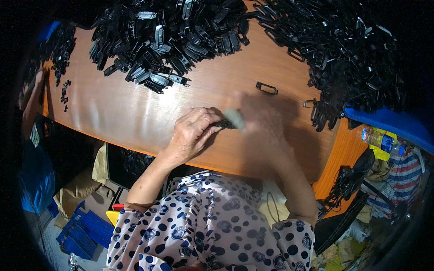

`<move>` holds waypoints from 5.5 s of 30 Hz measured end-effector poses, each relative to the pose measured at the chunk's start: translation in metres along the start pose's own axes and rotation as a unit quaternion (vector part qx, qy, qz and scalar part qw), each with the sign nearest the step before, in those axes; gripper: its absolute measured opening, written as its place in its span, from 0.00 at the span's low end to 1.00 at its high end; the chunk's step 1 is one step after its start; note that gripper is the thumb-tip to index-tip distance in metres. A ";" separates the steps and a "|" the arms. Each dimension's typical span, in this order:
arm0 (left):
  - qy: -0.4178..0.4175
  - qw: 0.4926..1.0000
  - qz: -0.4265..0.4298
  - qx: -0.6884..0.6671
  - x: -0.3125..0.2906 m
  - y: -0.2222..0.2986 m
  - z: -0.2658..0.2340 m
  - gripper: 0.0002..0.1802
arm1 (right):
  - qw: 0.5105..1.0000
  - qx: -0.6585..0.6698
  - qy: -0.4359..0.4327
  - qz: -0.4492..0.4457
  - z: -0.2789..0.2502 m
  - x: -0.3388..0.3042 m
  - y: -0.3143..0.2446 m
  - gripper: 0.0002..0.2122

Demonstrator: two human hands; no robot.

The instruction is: The person repeatedly picks up small plastic pieces from piles on the table, fits them together by hand to assemble components, and sets them down.

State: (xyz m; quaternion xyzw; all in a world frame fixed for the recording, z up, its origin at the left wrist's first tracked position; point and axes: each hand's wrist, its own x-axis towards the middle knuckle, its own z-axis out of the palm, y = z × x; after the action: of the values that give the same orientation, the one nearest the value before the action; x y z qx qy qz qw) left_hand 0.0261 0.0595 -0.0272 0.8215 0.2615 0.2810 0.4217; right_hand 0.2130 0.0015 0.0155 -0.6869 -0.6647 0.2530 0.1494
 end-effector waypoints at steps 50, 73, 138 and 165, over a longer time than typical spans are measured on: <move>0.109 0.954 -0.138 -0.242 -0.052 0.016 -0.030 0.06 | 0.710 0.695 0.111 -0.005 0.013 -0.058 -0.003 0.09; 0.107 0.984 -0.037 -0.139 -0.061 0.068 0.003 0.09 | 0.751 0.660 -0.001 0.026 0.010 -0.094 -0.027 0.12; 0.097 0.977 -0.114 -0.153 -0.030 0.005 -0.041 0.06 | 0.934 0.339 0.079 0.084 -0.038 -0.044 0.016 0.12; 0.005 0.998 0.046 -0.052 -0.043 0.085 0.002 0.08 | 0.828 0.557 -0.032 -0.052 -0.014 -0.107 -0.011 0.11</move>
State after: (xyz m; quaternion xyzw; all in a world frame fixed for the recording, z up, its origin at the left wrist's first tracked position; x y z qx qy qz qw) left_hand 0.0137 -0.0131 0.0332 0.8080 0.2104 0.3174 0.4496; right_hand 0.2130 -0.1012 0.0491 -0.4431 -0.4501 0.5937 0.4986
